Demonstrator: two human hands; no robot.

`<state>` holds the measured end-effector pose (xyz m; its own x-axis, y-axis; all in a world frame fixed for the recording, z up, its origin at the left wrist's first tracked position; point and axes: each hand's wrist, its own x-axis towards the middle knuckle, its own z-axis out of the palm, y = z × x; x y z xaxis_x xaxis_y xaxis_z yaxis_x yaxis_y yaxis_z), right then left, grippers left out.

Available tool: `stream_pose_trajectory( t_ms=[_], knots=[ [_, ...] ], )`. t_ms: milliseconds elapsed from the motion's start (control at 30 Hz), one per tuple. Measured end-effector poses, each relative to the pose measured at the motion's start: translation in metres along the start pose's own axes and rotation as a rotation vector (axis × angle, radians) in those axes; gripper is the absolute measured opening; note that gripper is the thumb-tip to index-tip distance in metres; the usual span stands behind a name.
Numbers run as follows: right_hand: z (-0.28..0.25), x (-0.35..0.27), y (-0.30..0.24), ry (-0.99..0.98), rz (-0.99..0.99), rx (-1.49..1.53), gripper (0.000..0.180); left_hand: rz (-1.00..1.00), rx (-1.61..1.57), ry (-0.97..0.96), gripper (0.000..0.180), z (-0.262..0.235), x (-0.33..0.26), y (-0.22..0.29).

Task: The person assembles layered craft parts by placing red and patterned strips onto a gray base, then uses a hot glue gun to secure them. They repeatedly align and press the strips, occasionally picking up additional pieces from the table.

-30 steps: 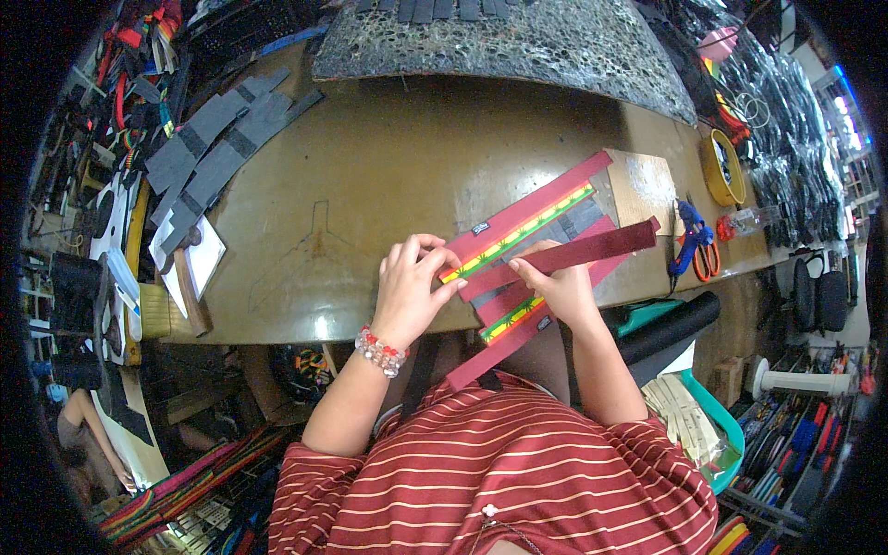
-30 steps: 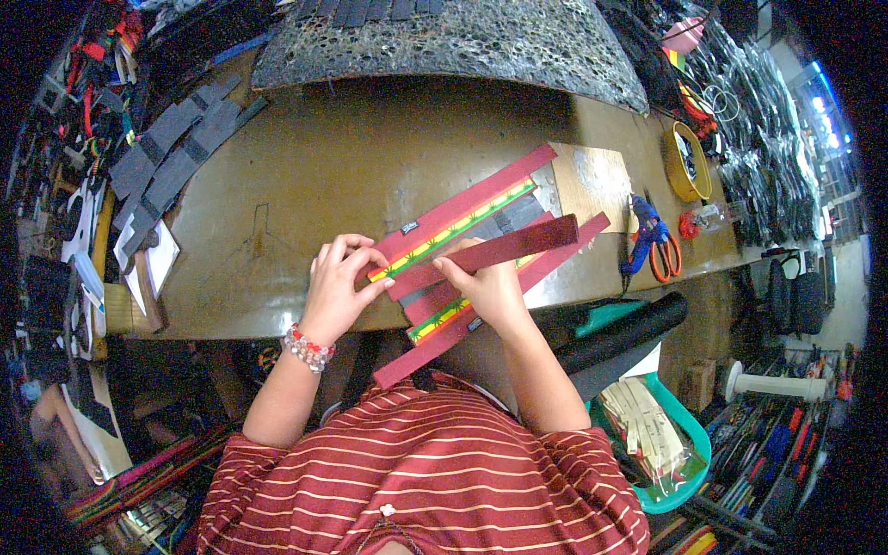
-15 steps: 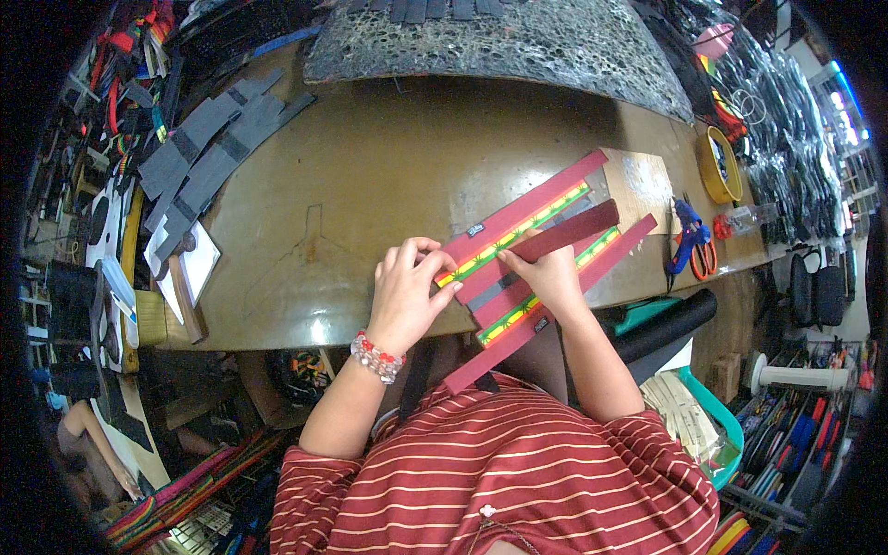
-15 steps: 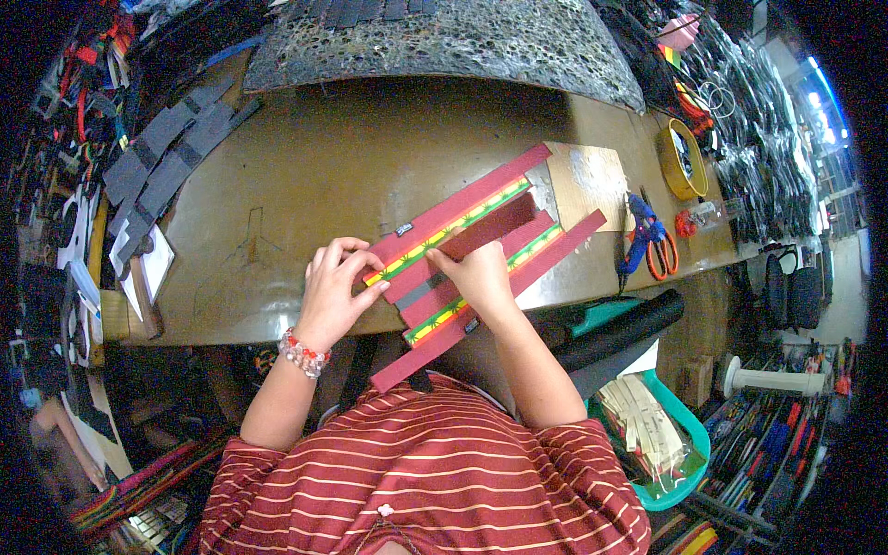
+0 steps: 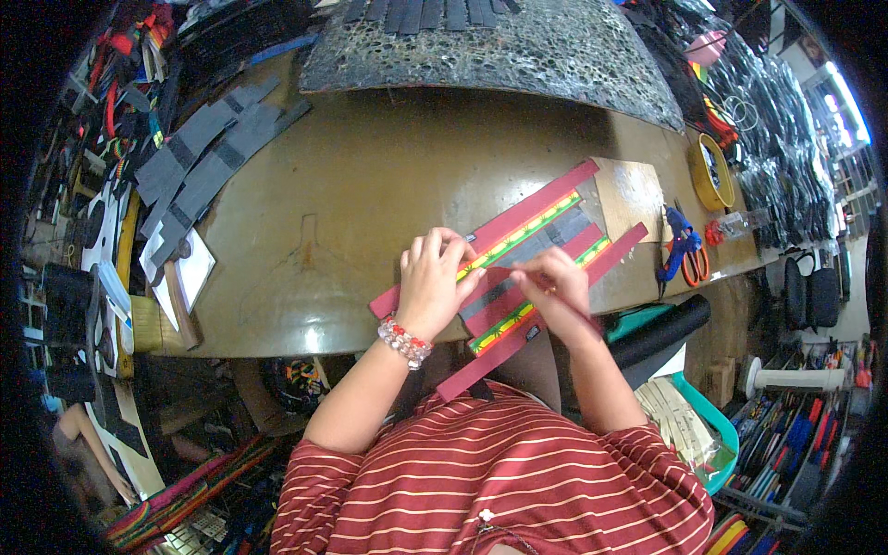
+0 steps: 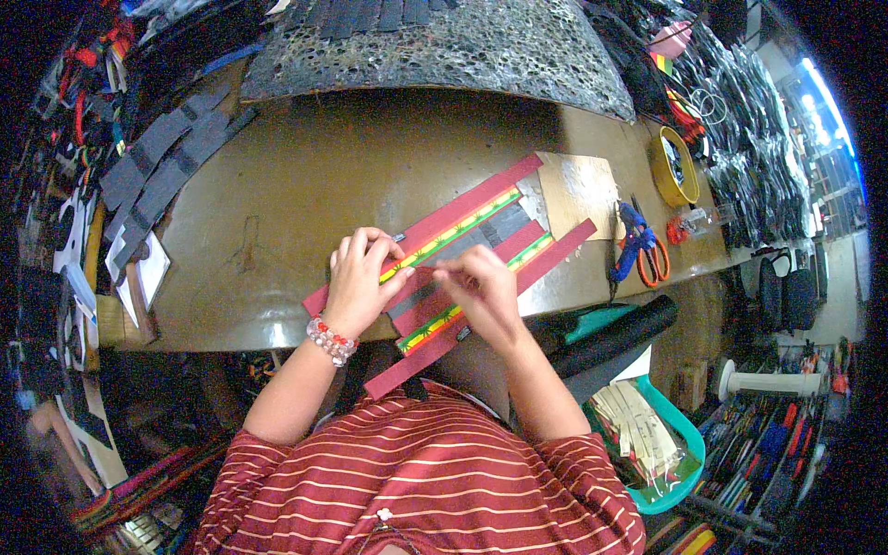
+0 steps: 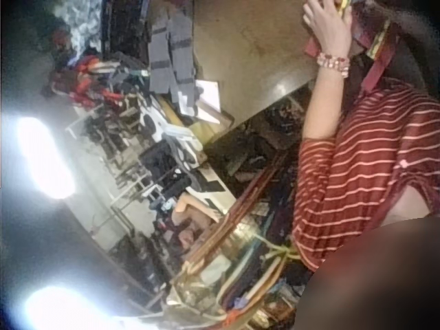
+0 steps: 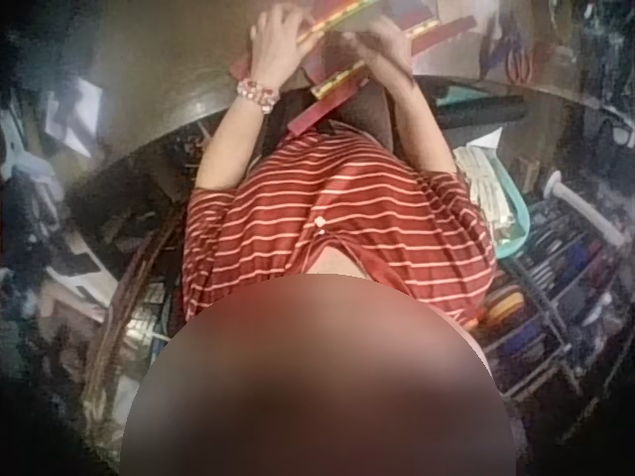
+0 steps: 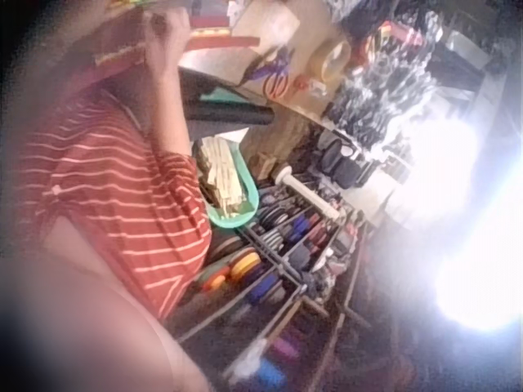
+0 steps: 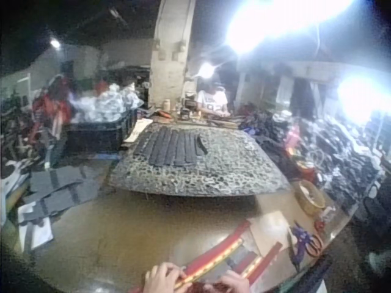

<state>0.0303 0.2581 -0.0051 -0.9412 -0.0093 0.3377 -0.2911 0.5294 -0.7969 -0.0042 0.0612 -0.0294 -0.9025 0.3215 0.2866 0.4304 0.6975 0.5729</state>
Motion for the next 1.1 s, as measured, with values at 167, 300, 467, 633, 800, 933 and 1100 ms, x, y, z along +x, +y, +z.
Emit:
stream_pose_trajectory(
  t_ms=[167,300,467,633,800,933,1100],
  knots=[
    [-0.010,0.028,0.029,-0.013,0.379,-0.014,0.020,0.014,-0.002,0.020,0.023,-0.001,0.002,0.001],
    [-0.008,0.031,0.039,-0.038,0.341,-0.062,0.022,0.013,-0.005,0.026,0.022,-0.002,0.000,0.001],
    [-0.004,0.030,0.039,-0.047,0.329,-0.169,0.023,0.004,-0.007,0.017,0.022,-0.001,0.001,0.001],
    [-0.005,0.033,0.039,-0.095,0.225,-0.344,0.027,0.022,-0.011,0.033,0.022,0.000,0.000,0.001],
    [-0.037,0.041,0.047,0.014,0.623,0.234,0.029,-0.024,-0.026,-0.013,0.024,0.000,0.000,-0.001],
    [-0.053,0.047,0.059,0.036,0.619,0.070,0.025,-0.020,-0.032,0.003,0.023,0.001,-0.001,-0.001],
    [-0.045,0.048,0.063,0.040,0.585,-0.068,0.028,-0.019,-0.035,-0.002,0.023,0.000,0.000,-0.001]
  ],
)
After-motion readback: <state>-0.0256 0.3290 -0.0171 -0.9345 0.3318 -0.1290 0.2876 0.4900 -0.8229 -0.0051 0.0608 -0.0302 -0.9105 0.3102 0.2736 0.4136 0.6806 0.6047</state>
